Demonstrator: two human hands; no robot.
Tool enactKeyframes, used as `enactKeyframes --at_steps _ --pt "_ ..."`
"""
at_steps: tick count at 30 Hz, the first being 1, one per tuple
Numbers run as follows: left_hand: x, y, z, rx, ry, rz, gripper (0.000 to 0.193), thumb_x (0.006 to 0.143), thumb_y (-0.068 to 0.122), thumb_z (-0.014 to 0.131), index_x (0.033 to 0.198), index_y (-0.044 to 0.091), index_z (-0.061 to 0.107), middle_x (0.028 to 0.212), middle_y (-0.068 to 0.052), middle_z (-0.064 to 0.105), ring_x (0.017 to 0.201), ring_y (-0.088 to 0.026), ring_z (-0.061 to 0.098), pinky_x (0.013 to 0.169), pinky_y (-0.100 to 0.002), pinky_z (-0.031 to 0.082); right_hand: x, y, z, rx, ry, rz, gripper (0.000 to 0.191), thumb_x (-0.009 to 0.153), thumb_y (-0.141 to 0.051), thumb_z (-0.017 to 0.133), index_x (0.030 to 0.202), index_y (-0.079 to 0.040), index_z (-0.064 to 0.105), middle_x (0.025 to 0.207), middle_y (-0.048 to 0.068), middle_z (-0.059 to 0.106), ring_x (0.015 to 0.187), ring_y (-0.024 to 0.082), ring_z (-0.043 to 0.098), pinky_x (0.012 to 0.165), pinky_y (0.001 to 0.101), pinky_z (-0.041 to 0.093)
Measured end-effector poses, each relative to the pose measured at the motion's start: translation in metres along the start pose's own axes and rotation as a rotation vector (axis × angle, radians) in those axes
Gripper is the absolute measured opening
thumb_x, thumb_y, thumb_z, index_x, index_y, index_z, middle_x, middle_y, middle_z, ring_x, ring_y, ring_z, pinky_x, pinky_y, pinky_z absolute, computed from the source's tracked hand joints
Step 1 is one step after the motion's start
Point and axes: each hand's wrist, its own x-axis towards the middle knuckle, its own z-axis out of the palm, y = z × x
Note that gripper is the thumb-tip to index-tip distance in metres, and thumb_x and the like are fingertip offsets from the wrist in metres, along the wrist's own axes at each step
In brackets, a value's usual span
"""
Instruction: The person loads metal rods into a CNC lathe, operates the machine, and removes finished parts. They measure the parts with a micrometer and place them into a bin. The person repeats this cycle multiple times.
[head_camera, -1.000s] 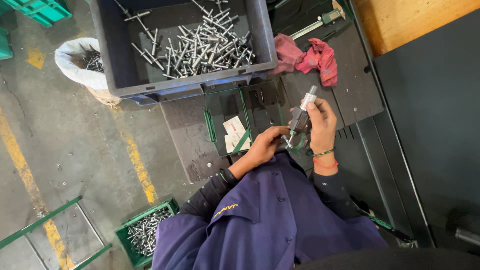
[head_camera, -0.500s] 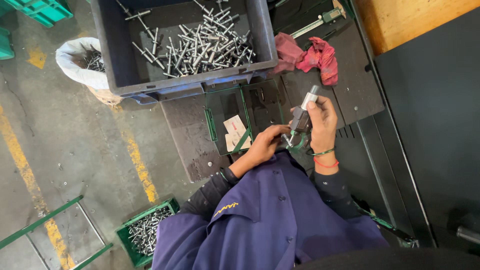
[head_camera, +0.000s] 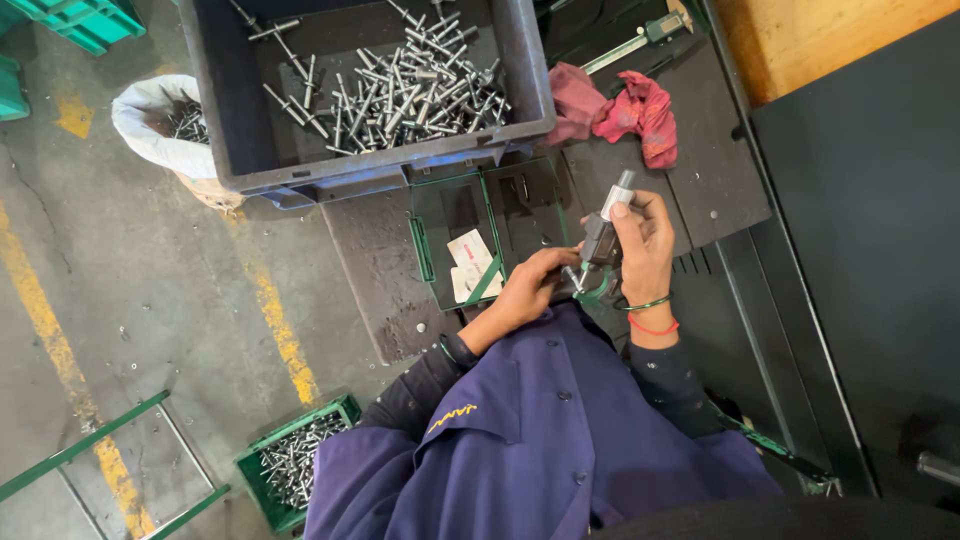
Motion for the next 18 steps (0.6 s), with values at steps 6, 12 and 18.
enactKeyframes --at_steps 6,12,18 --pt "-0.001 0.003 0.000 -0.016 -0.005 -0.029 0.048 0.081 -0.020 0.051 0.121 0.004 0.063 0.139 -0.013 0.064 0.129 -0.033 0.062 0.104 -0.040 0.051 -0.003 -0.006 0.000 0.108 -0.007 0.071 0.032 0.104 -0.021 0.051 0.123 0.002 0.061 0.097 0.020 0.074 0.071 0.022 0.075 0.067 0.0324 0.063" --pt "0.000 0.005 -0.001 0.004 -0.003 -0.014 0.047 0.081 -0.020 0.053 0.120 0.005 0.063 0.138 -0.013 0.065 0.129 -0.034 0.062 0.105 -0.040 0.050 -0.002 0.003 -0.004 0.090 0.013 0.079 0.023 0.107 -0.018 0.056 0.115 0.003 0.057 0.097 0.022 0.072 0.071 0.022 0.072 0.067 0.0344 0.062" --pt "-0.001 0.006 -0.002 -0.007 0.006 -0.017 0.048 0.081 -0.020 0.051 0.120 0.005 0.063 0.138 -0.013 0.065 0.126 -0.034 0.063 0.103 -0.040 0.051 -0.001 0.010 -0.007 0.098 0.017 0.077 0.026 0.106 -0.019 0.062 0.116 0.003 0.057 0.096 0.021 0.073 0.071 0.022 0.073 0.066 0.0338 0.062"
